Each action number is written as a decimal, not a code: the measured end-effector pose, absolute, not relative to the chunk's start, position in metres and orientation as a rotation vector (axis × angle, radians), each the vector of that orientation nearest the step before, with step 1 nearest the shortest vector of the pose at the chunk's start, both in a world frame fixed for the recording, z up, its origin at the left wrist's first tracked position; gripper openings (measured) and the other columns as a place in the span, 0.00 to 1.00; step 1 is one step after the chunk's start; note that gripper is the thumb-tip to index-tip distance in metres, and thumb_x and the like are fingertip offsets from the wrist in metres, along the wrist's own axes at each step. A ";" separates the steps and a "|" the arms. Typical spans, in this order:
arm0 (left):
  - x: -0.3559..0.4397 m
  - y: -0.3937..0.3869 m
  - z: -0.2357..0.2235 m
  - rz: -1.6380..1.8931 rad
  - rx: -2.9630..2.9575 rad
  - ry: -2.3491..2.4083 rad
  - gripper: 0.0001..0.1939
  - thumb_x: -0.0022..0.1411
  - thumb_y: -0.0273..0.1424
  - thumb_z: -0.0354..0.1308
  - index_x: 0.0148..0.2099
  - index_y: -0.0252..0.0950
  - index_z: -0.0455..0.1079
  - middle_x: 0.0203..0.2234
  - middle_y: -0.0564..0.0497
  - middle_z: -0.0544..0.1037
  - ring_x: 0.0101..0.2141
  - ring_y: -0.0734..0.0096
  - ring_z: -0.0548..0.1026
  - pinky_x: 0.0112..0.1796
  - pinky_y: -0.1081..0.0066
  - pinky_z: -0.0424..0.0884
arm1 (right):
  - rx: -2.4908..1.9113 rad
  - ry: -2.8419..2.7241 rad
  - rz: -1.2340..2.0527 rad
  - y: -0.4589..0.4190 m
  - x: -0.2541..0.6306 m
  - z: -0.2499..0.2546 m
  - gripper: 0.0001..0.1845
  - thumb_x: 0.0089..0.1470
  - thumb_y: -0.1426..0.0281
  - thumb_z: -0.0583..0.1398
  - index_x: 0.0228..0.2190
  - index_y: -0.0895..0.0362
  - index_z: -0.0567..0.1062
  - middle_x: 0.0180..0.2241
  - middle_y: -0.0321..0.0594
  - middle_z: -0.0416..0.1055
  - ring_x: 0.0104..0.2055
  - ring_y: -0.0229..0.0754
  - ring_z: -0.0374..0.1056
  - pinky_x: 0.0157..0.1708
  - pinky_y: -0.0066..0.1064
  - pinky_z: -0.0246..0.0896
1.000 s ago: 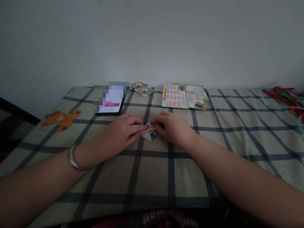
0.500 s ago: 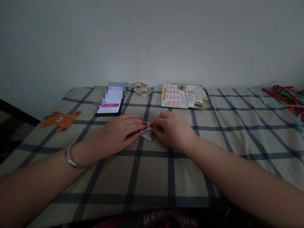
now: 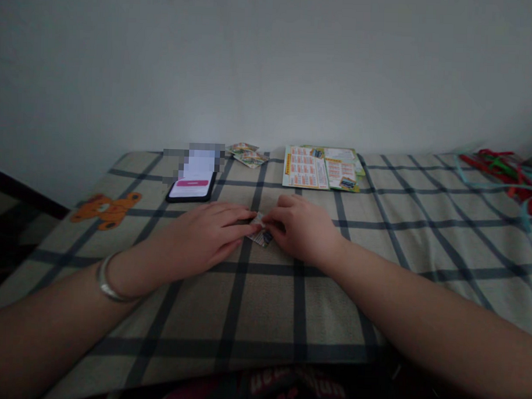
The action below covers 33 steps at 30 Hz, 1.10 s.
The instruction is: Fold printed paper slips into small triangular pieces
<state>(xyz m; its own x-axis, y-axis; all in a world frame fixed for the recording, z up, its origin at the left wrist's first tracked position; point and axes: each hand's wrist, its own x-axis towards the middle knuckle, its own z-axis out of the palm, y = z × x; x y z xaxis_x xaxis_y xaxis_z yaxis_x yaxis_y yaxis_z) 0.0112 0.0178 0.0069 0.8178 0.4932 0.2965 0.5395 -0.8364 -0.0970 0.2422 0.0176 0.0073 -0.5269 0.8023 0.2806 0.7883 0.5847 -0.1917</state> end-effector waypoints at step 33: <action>0.014 0.011 0.014 -0.303 -2.801 -0.736 0.15 0.62 0.27 0.54 0.51 0.35 0.71 0.49 0.46 0.76 0.54 0.55 0.68 0.52 0.55 0.68 | -1.115 -2.860 -0.359 0.009 0.240 0.027 0.08 0.58 0.73 0.58 0.35 0.54 0.78 0.37 0.40 0.74 0.34 0.42 0.68 0.27 0.33 0.49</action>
